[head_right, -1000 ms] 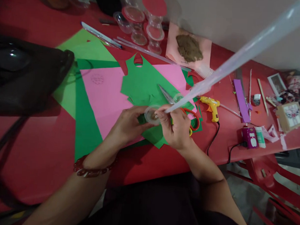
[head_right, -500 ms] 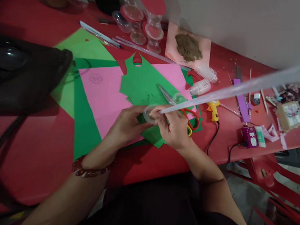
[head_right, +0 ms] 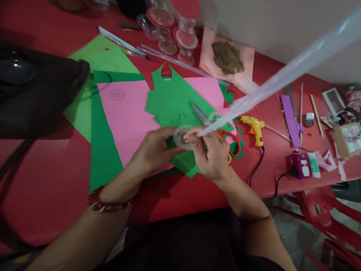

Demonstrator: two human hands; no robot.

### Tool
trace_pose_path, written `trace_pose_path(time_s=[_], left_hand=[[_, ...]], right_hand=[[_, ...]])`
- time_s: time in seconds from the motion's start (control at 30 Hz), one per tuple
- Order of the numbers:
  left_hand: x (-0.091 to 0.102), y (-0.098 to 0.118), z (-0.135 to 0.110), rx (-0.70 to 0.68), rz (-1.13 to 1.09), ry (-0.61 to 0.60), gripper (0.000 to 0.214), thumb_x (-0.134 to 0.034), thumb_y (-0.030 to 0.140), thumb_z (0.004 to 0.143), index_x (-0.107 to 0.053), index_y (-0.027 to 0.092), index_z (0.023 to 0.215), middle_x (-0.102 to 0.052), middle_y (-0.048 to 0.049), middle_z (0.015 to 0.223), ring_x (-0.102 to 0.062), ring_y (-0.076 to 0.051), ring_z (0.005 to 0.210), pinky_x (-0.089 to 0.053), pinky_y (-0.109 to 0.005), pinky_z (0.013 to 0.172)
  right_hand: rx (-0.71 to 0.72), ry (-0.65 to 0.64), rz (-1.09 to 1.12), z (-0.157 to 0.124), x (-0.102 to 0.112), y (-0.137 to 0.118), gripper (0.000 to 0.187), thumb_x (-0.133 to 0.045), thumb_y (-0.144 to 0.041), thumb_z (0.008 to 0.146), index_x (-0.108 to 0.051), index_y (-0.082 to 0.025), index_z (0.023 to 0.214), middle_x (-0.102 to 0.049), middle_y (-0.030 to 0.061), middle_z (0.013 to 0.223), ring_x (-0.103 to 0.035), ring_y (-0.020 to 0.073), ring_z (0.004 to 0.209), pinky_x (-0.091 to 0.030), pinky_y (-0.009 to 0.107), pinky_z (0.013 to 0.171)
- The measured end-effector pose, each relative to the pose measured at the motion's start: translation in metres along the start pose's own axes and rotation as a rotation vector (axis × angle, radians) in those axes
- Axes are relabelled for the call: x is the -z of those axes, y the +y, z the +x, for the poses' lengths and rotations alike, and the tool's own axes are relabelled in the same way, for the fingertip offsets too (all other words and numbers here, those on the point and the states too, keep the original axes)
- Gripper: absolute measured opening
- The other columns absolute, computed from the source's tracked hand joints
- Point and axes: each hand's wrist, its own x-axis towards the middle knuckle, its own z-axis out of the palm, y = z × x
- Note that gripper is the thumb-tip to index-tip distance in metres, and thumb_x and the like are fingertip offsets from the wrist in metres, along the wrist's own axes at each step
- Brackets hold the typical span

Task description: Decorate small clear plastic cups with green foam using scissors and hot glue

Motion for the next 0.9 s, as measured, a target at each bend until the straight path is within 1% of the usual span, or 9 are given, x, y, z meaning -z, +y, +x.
trace_pose_path(time_s=[0.07, 0.2, 0.3, 0.47, 0.6, 0.77, 0.83, 0.9], left_hand=[[0.0, -0.0012, -0.0002, -0.011, -0.007, 0.004, 0.017, -0.085, 0.033, 0.082, -0.079, 0.027, 0.097, -0.084, -0.0026, 0.096, -0.077, -0.024, 0.09, -0.06, -0.04, 0.092], [0.0002, -0.0039, -0.0004, -0.008, 0.007, 0.006, 0.021, -0.087, 0.032, 0.08, -0.08, 0.027, 0.1, -0.084, -0.0036, 0.098, -0.076, -0.026, 0.091, -0.059, -0.042, 0.092], [0.0004, -0.0047, 0.0001, -0.006, 0.001, -0.002, 0.023, -0.087, 0.033, 0.08, -0.081, 0.027, 0.101, -0.084, -0.0036, 0.098, -0.076, -0.026, 0.091, -0.059, -0.043, 0.092], [0.0001, -0.0036, 0.0007, -0.006, -0.016, 0.002, 0.021, -0.086, 0.033, 0.082, -0.08, 0.027, 0.1, -0.083, -0.0034, 0.097, -0.076, -0.027, 0.092, -0.06, -0.044, 0.093], [0.0003, -0.0014, 0.0012, 0.002, -0.008, -0.005, 0.02, -0.087, 0.032, 0.081, -0.08, 0.026, 0.099, -0.083, -0.0036, 0.099, -0.077, -0.027, 0.093, -0.06, -0.044, 0.094], [0.0013, 0.0025, 0.0028, 0.005, -0.011, -0.016, 0.024, -0.088, 0.027, 0.079, -0.08, 0.026, 0.102, -0.084, -0.0036, 0.1, -0.077, -0.025, 0.092, -0.06, -0.041, 0.091], [0.0014, 0.0029, 0.0031, 0.005, -0.015, -0.02, 0.024, -0.088, 0.025, 0.079, -0.08, 0.026, 0.101, -0.084, -0.0035, 0.099, -0.077, -0.025, 0.091, -0.06, -0.04, 0.089], [0.001, 0.0023, 0.0033, 0.008, -0.021, -0.021, 0.023, -0.088, 0.025, 0.078, -0.08, 0.025, 0.099, -0.084, -0.0036, 0.099, -0.076, -0.024, 0.091, -0.06, -0.039, 0.089]], right_hand=[[-0.001, -0.01, -0.011, -0.0004, 0.0001, 0.0003, 0.031, -0.051, -0.044, 0.111, -0.068, -0.024, 0.096, -0.071, -0.0022, 0.077, -0.063, 0.0093, 0.056, -0.056, 0.026, 0.06], [-0.043, 0.022, -0.014, -0.0008, -0.0014, 0.0013, 0.032, -0.048, -0.044, 0.112, -0.068, -0.024, 0.099, -0.074, -0.0004, 0.083, -0.067, 0.0102, 0.06, -0.058, 0.027, 0.062], [-0.046, -0.018, 0.004, -0.0005, -0.0023, 0.0006, 0.033, -0.047, -0.044, 0.112, -0.069, -0.024, 0.098, -0.076, -0.0004, 0.086, -0.067, 0.0093, 0.06, -0.06, 0.026, 0.063], [-0.029, -0.024, 0.023, 0.0002, -0.0008, 0.0012, 0.031, -0.049, -0.042, 0.112, -0.069, -0.024, 0.098, -0.078, 0.0001, 0.09, -0.067, 0.0087, 0.06, -0.059, 0.025, 0.063], [-0.055, 0.015, 0.021, -0.0014, -0.0009, 0.0056, 0.029, -0.05, -0.041, 0.111, -0.07, -0.025, 0.1, -0.077, 0.001, 0.089, -0.071, 0.0117, 0.068, -0.06, 0.028, 0.067], [-0.017, -0.019, 0.028, -0.0024, -0.0027, 0.0069, 0.031, -0.049, -0.043, 0.112, -0.071, -0.025, 0.1, -0.08, 0.003, 0.096, -0.076, 0.0139, 0.079, -0.061, 0.028, 0.069], [-0.016, -0.032, 0.025, -0.0015, -0.0021, 0.0057, 0.032, -0.049, -0.045, 0.111, -0.071, -0.024, 0.1, -0.08, 0.003, 0.094, -0.076, 0.0137, 0.077, -0.061, 0.028, 0.068], [-0.037, -0.02, -0.006, -0.0006, -0.0008, 0.0046, 0.034, -0.048, -0.047, 0.112, -0.07, -0.024, 0.099, -0.079, 0.0023, 0.091, -0.074, 0.0127, 0.072, -0.06, 0.028, 0.067]])
